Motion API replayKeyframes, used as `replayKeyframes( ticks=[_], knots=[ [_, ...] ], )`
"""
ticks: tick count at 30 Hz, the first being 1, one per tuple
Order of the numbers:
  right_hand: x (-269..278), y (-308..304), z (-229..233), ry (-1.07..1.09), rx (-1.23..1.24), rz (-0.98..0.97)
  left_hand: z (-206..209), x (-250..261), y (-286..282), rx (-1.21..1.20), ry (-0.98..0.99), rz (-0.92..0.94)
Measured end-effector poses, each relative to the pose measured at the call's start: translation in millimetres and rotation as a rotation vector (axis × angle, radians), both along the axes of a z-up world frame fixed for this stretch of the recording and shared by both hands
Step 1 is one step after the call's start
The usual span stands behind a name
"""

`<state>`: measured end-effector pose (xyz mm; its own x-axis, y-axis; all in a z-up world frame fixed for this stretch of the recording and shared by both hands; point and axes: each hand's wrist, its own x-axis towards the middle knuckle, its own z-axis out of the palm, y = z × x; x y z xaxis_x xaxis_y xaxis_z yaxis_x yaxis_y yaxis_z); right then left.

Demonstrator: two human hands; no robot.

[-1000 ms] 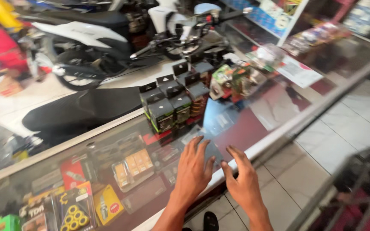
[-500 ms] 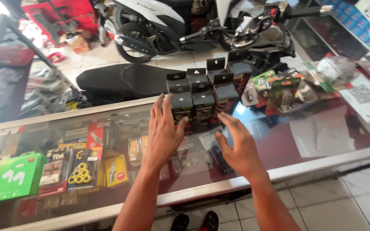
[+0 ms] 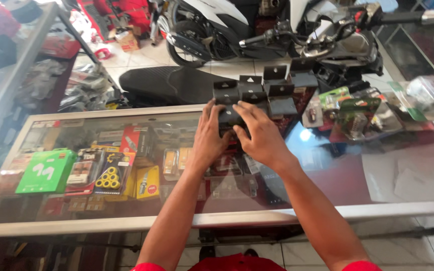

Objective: The person picks up various packaged motorcycle parts from a glass display counter and hangs them onto a wire wall rack. They handle small packages of light bulbs and larger boxed accessories, moving them one by one to organize the inventory.

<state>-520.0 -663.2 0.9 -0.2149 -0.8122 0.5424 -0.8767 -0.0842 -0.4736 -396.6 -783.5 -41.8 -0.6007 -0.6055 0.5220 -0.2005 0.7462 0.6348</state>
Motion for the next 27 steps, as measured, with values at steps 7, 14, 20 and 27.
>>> replayKeyframes(
  ticks=[7,14,20,27],
  knots=[
    [6.2,-19.4,-28.5,0.16,-0.005,0.006,-2.9,1.0,3.8,0.082,0.118,0.015],
    [20.6,-17.4,-35.8,0.125,0.04,-0.023,0.7,8.1,9.4,0.127,0.202,0.011],
    [36.2,3.3,-23.1,-0.037,-0.029,0.032,11.5,32.3,14.8,0.357,0.159,-0.089],
    [59.7,31.5,-26.0,-0.431,-0.105,-0.021,21.2,69.8,31.7,0.659,0.159,-0.185]
  ],
)
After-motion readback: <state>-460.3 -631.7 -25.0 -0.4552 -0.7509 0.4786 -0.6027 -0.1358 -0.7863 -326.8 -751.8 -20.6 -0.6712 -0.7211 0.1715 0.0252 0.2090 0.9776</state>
